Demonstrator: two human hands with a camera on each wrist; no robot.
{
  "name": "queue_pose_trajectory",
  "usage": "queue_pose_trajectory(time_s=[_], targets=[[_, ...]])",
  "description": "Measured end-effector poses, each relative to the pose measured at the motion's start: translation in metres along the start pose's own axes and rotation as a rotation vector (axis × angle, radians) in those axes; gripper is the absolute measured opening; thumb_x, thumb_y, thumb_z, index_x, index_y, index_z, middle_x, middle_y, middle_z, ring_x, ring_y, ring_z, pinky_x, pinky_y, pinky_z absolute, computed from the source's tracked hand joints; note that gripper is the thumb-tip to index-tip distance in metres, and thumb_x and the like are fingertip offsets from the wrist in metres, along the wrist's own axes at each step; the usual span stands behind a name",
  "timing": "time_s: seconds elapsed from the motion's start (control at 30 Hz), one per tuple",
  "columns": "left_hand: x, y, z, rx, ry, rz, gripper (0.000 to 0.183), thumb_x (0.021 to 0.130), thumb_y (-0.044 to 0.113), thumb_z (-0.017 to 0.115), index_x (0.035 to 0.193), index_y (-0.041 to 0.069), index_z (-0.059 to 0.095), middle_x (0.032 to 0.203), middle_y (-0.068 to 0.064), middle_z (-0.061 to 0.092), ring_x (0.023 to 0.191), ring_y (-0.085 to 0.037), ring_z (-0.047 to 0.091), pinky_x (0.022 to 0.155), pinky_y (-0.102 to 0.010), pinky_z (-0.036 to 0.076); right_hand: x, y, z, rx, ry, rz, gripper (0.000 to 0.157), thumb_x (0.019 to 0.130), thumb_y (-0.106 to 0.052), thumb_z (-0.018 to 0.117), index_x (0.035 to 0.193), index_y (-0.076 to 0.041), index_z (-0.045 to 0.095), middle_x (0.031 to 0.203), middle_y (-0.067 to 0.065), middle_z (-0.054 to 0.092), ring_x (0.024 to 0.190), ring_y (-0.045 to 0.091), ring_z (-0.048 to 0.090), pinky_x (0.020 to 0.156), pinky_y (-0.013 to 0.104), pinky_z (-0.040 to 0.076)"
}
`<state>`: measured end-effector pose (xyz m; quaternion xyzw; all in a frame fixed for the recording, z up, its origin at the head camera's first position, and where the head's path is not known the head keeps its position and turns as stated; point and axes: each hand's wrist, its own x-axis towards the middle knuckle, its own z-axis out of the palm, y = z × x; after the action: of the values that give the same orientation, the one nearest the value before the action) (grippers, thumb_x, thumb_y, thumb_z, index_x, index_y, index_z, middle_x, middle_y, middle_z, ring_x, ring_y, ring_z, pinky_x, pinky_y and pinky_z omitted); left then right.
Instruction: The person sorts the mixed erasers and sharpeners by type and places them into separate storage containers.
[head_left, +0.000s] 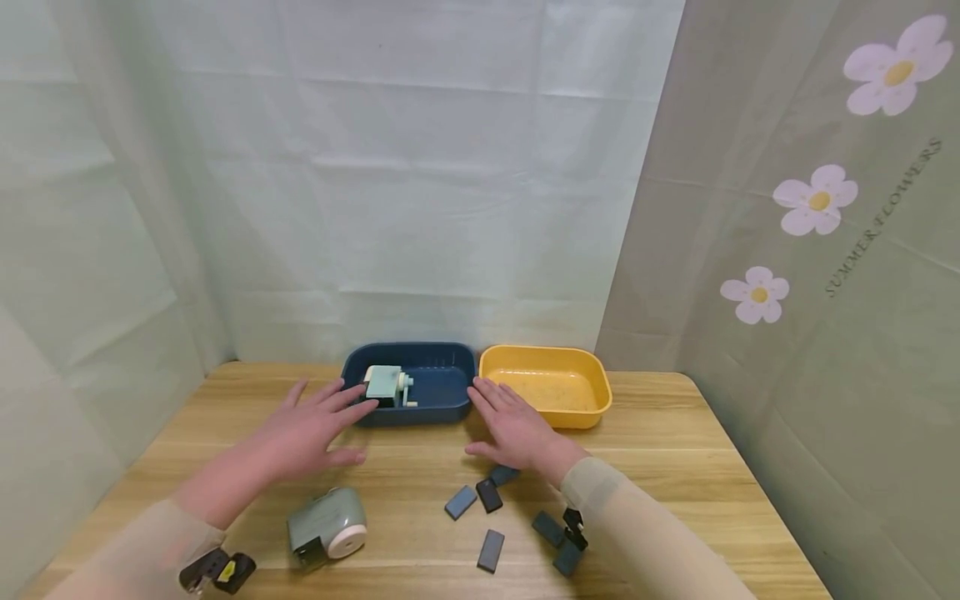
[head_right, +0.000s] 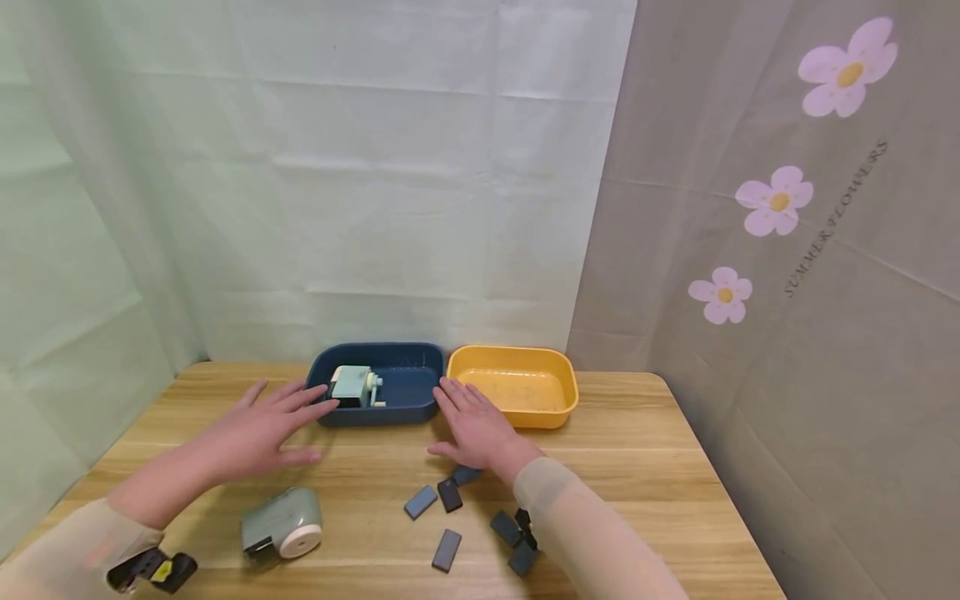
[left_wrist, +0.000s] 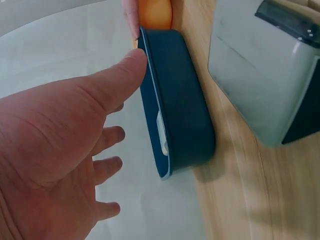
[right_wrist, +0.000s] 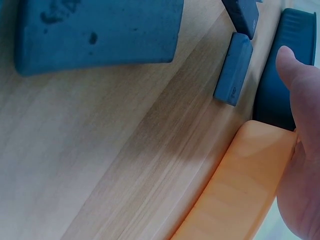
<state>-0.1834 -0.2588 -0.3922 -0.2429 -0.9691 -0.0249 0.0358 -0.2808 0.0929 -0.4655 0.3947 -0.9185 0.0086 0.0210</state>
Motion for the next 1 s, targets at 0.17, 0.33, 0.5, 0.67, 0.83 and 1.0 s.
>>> queue_pose_trajectory(time_s=[0.17, 0.33, 0.5, 0.67, 0.83, 1.0], targets=[[-0.012, -0.004, 0.001, -0.056, -0.032, -0.002, 0.085, 0.093, 0.063, 0.082, 0.162, 0.019, 0.058, 0.169, -0.019, 0.048, 0.155, -0.054, 0.039, 0.118, -0.087, 0.021, 0.000, 0.000, 0.000, -0.011, -0.001, 0.000, 0.099, 0.107, -0.066, 0.062, 0.175, -0.003, 0.025, 0.182, 0.018, 0.020, 0.169, 0.030, 0.018, 0.136, 0.046, 0.015], [-0.023, -0.008, 0.004, -0.106, -0.057, 0.021, 0.092, 0.089, 0.066, 0.084, 0.164, 0.023, 0.056, 0.172, -0.019, 0.043, 0.157, -0.057, 0.033, 0.115, -0.090, 0.020, 0.000, -0.001, 0.000, -0.010, -0.013, 0.014, 0.100, 0.107, -0.066, 0.062, 0.176, -0.005, 0.024, 0.183, 0.016, 0.018, 0.169, 0.029, 0.017, 0.137, 0.045, 0.014], [-0.033, -0.010, 0.010, -0.132, -0.062, 0.023, 0.096, 0.085, 0.072, 0.084, 0.164, 0.025, 0.056, 0.174, -0.022, 0.039, 0.157, -0.057, 0.031, 0.115, -0.091, 0.020, 0.001, -0.001, 0.000, -0.002, -0.014, 0.021, 0.100, 0.106, -0.066, 0.063, 0.176, -0.005, 0.024, 0.184, 0.014, 0.018, 0.169, 0.029, 0.018, 0.137, 0.045, 0.013], [-0.039, -0.013, 0.017, -0.144, -0.060, 0.029, 0.099, 0.081, 0.075, 0.084, 0.162, 0.025, 0.058, 0.174, -0.024, 0.036, 0.157, -0.058, 0.031, 0.113, -0.091, 0.022, 0.001, -0.001, 0.001, -0.007, -0.014, 0.012, 0.100, 0.107, -0.066, 0.063, 0.175, -0.004, 0.024, 0.183, 0.016, 0.018, 0.169, 0.030, 0.018, 0.136, 0.046, 0.015], [-0.043, -0.015, 0.023, -0.158, -0.063, 0.049, 0.100, 0.079, 0.077, 0.083, 0.161, 0.023, 0.059, 0.175, -0.025, 0.034, 0.157, -0.059, 0.030, 0.113, -0.090, 0.023, 0.001, 0.000, 0.002, -0.005, -0.008, 0.010, 0.101, 0.106, -0.065, 0.064, 0.175, -0.003, 0.024, 0.183, 0.017, 0.019, 0.169, 0.030, 0.018, 0.136, 0.048, 0.017], [-0.046, -0.016, 0.026, -0.148, -0.053, 0.060, 0.100, 0.078, 0.077, 0.084, 0.161, 0.027, 0.060, 0.175, -0.026, 0.031, 0.157, -0.059, 0.030, 0.114, -0.090, 0.023, 0.001, 0.000, 0.002, -0.010, -0.007, 0.017, 0.101, 0.106, -0.067, 0.063, 0.175, -0.004, 0.025, 0.183, 0.016, 0.019, 0.169, 0.030, 0.018, 0.136, 0.048, 0.017]])
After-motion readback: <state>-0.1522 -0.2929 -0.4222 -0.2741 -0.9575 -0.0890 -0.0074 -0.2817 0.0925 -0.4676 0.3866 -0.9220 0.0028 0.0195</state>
